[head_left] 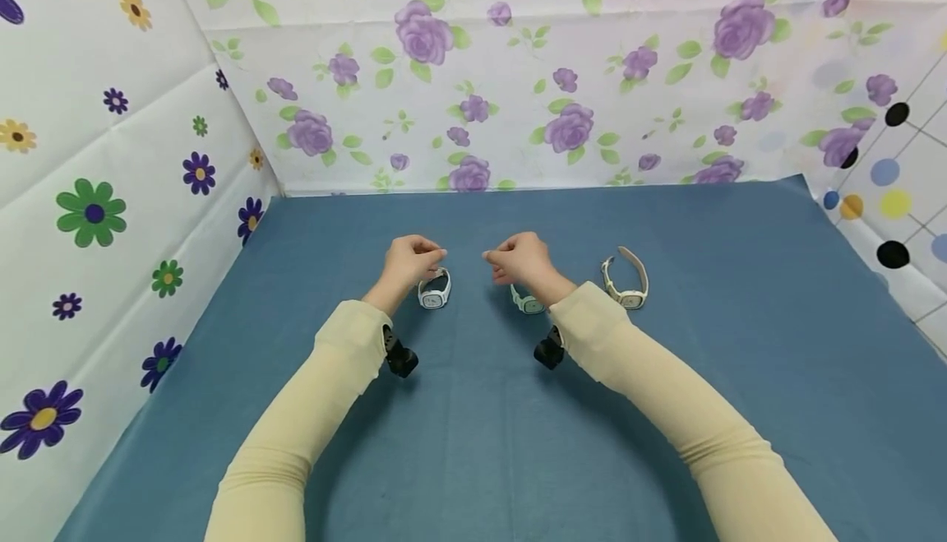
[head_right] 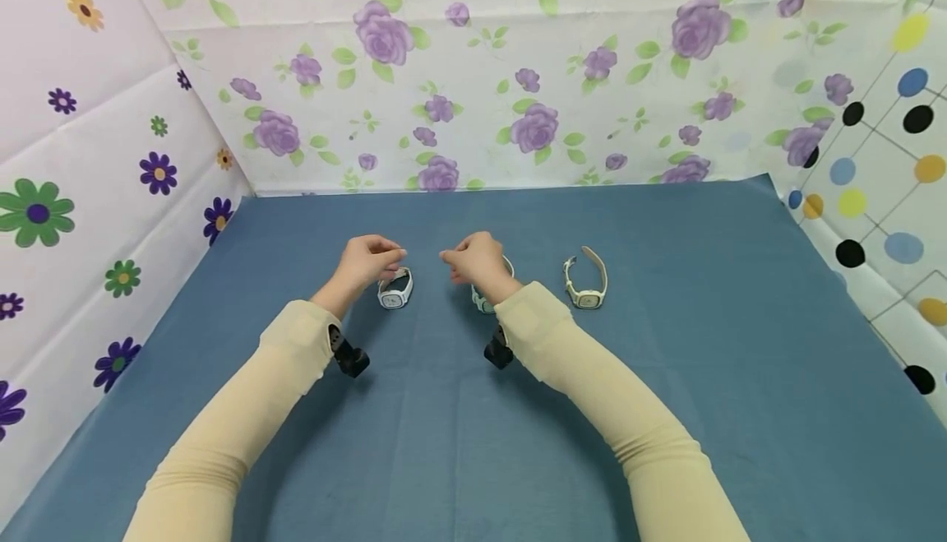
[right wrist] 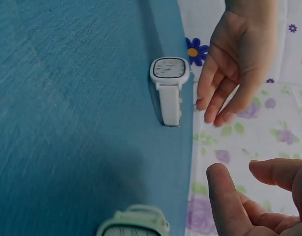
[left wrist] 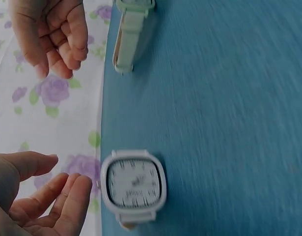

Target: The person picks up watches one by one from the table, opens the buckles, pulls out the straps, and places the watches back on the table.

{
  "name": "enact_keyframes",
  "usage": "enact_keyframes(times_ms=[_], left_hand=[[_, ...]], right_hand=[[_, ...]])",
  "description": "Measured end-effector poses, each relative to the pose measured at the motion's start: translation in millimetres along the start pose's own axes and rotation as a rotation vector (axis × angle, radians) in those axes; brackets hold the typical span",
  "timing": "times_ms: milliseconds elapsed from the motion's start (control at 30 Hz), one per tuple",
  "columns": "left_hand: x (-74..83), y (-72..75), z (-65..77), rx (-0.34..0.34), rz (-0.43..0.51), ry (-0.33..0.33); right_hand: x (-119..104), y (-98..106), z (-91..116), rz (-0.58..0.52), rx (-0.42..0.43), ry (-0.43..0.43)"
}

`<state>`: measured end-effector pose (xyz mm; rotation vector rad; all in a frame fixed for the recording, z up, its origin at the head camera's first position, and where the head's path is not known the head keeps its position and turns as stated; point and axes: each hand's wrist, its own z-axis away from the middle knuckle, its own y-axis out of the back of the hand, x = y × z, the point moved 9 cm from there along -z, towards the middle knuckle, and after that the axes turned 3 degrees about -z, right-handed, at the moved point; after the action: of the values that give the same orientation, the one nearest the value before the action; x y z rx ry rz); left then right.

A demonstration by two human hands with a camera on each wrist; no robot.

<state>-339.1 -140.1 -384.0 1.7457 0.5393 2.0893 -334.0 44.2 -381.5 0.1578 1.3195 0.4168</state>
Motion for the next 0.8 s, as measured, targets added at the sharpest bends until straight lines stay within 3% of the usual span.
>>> enact_keyframes(times_ms=[333,500,800], left_hand=[[-28.0,22.5,-3.6,0.099,-0.093,0.031],[-37.3,22.9,-4.3,0.118,-0.131,0.052],[-49.4,18.0,-1.2,0.11,-0.098,0.126]], right_hand=[[5.3,-28.2,-5.2,0.017,-0.009,0.017],[7.6,-39.7,-7.5,0.045,0.012,0.016],[15.1,-68.1,-12.3,0.026,0.018,-0.023]])
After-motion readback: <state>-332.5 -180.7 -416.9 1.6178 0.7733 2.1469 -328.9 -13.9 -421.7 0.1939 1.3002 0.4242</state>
